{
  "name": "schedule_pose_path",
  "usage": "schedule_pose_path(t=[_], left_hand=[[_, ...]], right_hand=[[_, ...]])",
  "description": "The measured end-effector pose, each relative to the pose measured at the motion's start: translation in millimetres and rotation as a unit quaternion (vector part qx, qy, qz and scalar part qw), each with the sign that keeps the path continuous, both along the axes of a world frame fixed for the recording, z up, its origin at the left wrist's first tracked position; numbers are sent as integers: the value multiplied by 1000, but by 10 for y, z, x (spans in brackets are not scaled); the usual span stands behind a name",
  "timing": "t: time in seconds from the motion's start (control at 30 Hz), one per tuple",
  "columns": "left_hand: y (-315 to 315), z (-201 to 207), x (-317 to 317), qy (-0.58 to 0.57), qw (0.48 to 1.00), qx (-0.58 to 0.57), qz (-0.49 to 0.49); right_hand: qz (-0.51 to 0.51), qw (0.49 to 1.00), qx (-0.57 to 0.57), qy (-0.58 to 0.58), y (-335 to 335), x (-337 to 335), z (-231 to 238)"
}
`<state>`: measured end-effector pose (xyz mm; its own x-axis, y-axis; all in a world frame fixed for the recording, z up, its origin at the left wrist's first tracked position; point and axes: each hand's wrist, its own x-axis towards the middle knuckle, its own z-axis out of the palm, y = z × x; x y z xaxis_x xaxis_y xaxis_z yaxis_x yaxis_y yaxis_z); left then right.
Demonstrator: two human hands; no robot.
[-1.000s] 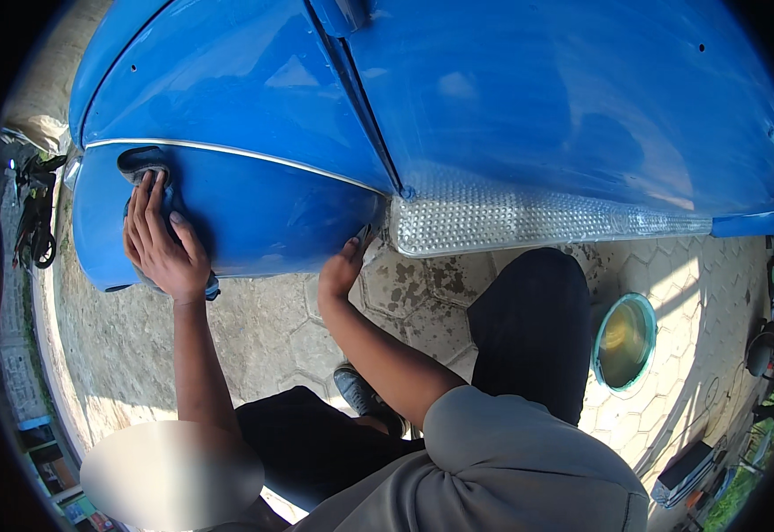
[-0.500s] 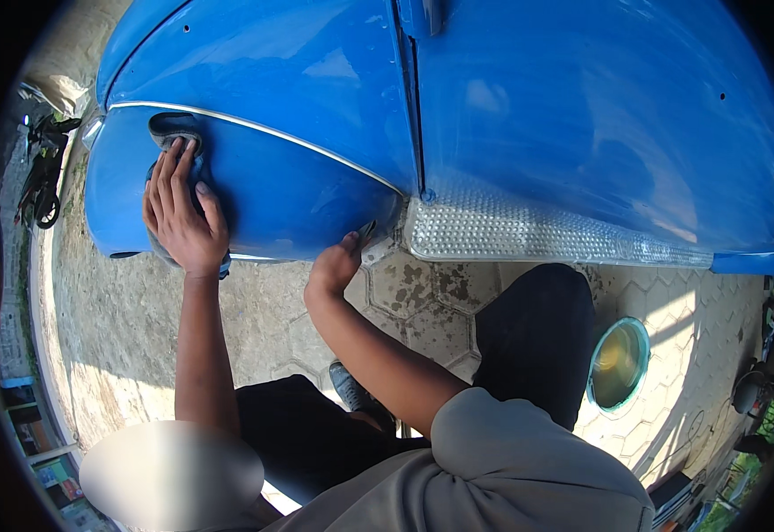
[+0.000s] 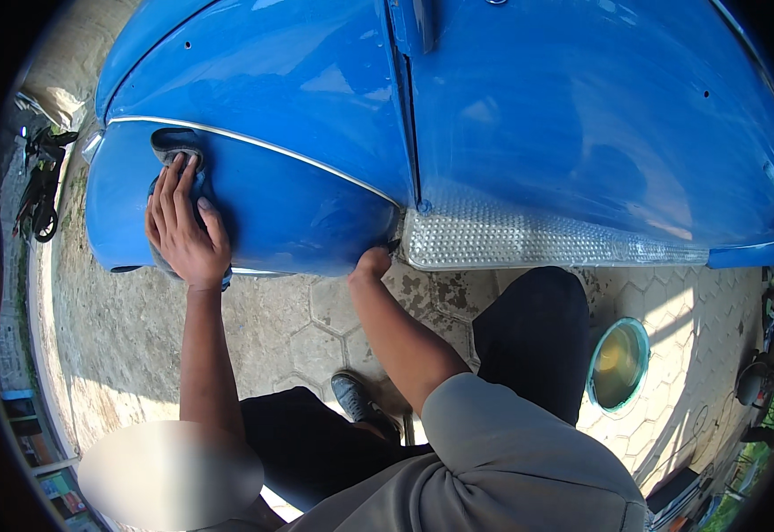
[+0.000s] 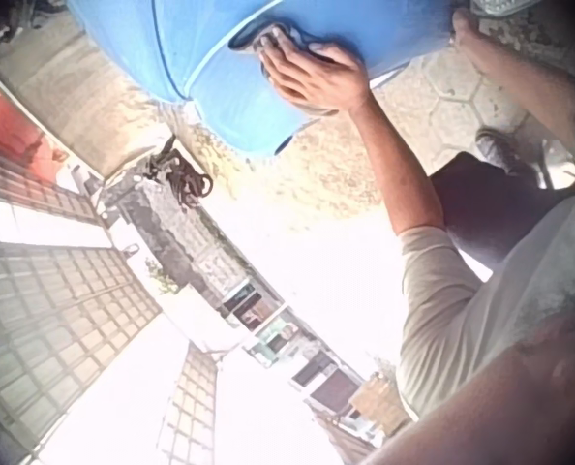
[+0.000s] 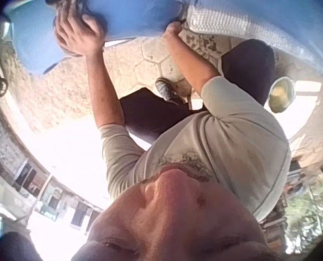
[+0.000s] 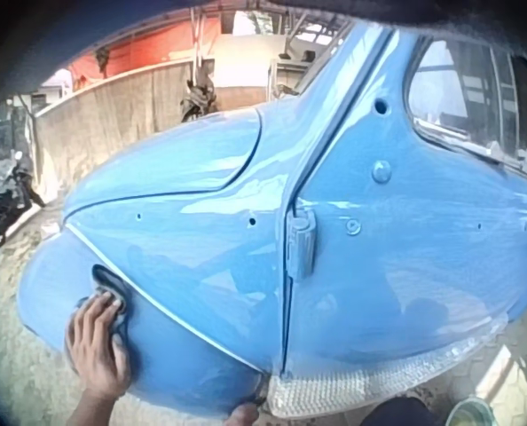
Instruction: Sanding the exterior body of a blue car using sandpaper and a cloth.
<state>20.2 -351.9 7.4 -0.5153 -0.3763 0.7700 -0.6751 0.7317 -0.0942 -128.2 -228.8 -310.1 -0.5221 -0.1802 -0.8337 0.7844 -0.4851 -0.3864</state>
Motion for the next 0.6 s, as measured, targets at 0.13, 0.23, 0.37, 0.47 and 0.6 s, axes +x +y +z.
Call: schedule_pose_path(t=[0.13,0.23,0.37,0.47,0.6], left_hand=[[-5,-11,-6,-2,1000,6,5],[-11,-17,-19,3,1000,-8,-5],[-9,0,-27,5,1000,-11,-8],[8,11,-21,3,1000,-6,0],[28,15,-18,2,1000,5,6]], right_hand=[[12,986,90,138,-133,357,360],[9,961,174,216,-233,395,299],[-8,981,125,151,-206,11,-56],[-28,998,29,41,-118,-255,-94],[33,996,7,83,-3,-117,439]])
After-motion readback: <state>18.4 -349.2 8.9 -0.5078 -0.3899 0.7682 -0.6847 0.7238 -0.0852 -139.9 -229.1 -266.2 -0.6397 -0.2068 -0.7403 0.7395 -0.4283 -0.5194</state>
